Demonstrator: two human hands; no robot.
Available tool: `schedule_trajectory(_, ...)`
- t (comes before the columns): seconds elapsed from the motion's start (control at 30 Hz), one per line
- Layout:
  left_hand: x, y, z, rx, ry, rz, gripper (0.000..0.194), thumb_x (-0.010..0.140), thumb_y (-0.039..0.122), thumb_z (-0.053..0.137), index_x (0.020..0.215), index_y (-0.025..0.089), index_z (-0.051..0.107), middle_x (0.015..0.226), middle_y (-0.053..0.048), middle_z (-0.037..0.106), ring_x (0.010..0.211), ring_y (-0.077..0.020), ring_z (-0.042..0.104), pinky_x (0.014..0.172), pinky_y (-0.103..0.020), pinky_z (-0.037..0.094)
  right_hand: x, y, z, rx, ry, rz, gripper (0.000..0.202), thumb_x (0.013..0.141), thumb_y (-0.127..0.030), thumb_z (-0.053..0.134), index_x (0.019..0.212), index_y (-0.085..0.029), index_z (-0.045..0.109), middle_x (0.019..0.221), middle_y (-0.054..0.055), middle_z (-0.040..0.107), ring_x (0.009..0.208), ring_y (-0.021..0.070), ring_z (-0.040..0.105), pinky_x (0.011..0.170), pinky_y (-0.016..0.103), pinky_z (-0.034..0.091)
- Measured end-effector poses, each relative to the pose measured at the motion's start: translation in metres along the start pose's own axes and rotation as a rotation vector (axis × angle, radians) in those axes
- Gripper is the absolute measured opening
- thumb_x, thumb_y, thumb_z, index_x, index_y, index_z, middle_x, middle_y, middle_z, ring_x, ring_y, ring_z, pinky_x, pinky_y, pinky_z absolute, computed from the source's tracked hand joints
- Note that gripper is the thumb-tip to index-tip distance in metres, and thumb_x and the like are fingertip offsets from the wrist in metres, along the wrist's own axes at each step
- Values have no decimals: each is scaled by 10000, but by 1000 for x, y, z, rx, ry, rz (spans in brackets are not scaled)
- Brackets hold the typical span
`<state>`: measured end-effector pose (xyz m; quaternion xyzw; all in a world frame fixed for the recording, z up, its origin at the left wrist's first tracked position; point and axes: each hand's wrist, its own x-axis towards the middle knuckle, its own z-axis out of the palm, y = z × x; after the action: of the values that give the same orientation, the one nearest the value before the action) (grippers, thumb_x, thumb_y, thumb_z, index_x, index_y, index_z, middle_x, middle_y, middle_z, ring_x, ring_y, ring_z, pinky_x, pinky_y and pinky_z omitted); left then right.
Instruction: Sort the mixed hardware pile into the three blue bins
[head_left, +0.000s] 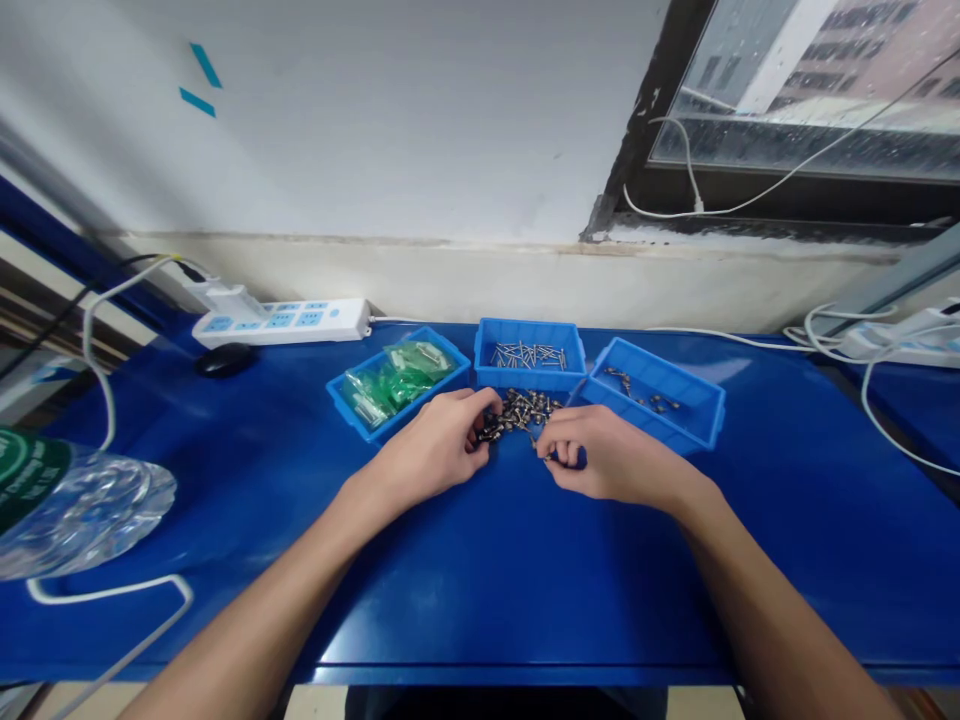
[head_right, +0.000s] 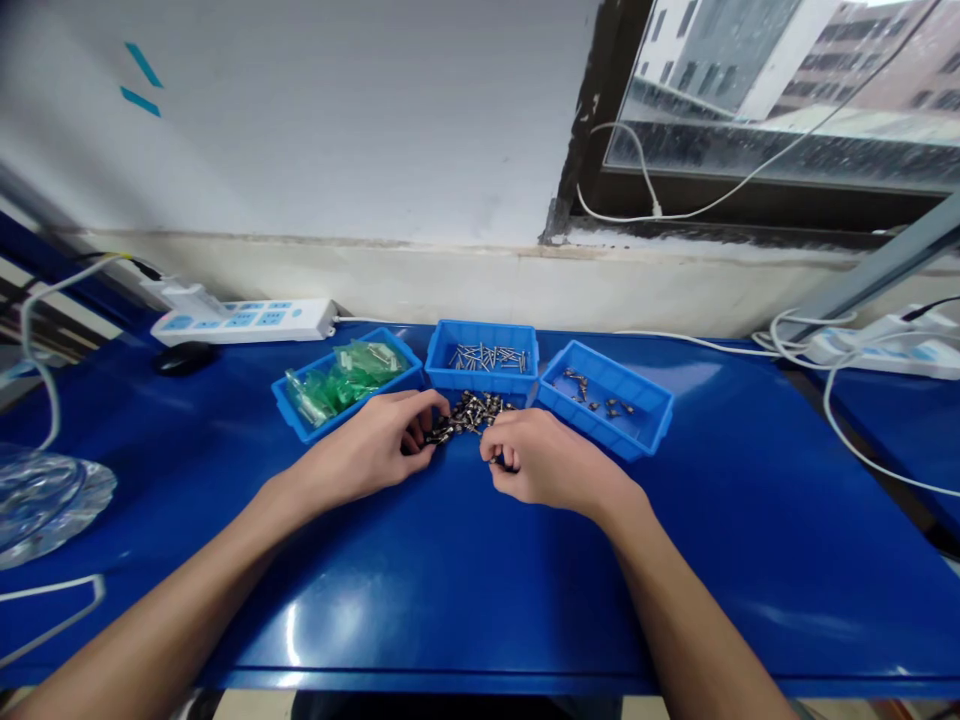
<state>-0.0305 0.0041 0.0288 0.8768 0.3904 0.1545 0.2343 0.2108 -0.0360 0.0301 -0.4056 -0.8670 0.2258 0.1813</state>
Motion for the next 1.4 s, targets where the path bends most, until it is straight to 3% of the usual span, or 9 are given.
schedule_trajectory(0.13,0,-2,0,22,18,29,230,791,118,588,1009,187,614,808,-11,604,672,-147,558,621,-268,459,-1,0,-7,103,97,20,173,793,-77,591,797,-221,688,777,-10,700,658,128,615,650,278,516)
schedule_trajectory(0.3,-1,-1,-4,56,1,24,77,801,113,592,826,182,614,763,-12,613,652,-144,564,600,-260,426,-6,8,-20,208,480,83,117,805,-170,654,897,-216,711,909,43,724,761,174,690,707,323,596)
schedule_trajectory(0.43,-2,0,-6,54,-9,8,127,805,112,600,901,189,635,777,-11,635,663,-152,580,603,-263,430,-9,20,-26,96,865,135,95,790,-200,695,883,-220,697,889,52,701,769,203,687,715,364,596)
schedule_trajectory(0.53,-2,-1,-6,57,18,4,234,800,115,611,1018,194,641,832,-21,648,698,-160,593,623,-269,446,-9,25,-27,-31,1023,193,79,804,-208,688,882,-215,698,912,59,680,700,185,657,675,358,578)
schedule_trajectory(0.63,-1,-1,-5,91,1,18,114,799,128,615,886,186,662,807,-26,635,688,-160,585,625,-279,442,-8,26,-26,-200,1102,282,108,831,-224,666,932,-211,701,915,57,658,620,156,611,645,349,550)
schedule_trajectory(0.9,-1,-3,-4,77,-24,4,103,766,84,579,766,179,618,709,-10,601,619,-141,559,568,-265,403,1,17,-13,-179,963,218,166,883,-227,602,1039,-219,658,880,48,666,618,159,597,642,333,532)
schedule_trajectory(1.1,0,-3,-5,-21,110,-5,144,788,100,591,888,195,549,757,9,627,655,-140,603,593,-263,462,4,7,-3,-124,744,71,150,900,-195,569,1002,-229,673,740,8,638,614,158,580,658,333,529)
schedule_trajectory(1.3,2,7,-7,-286,205,-21,130,871,160,624,940,197,520,841,-5,690,762,-147,685,726,-295,561,9,2,16,56,487,-10,208,872,-171,608,1063,-230,667,898,20,731,708,152,658,730,311,562)
schedule_trajectory(1.4,3,11,-5,-461,203,-29,151,898,224,639,931,196,495,881,-24,707,793,-154,704,762,-313,589,11,1,22,8,390,-51,271,895,-203,626,1163,-222,659,981,44,743,793,172,685,750,318,561)
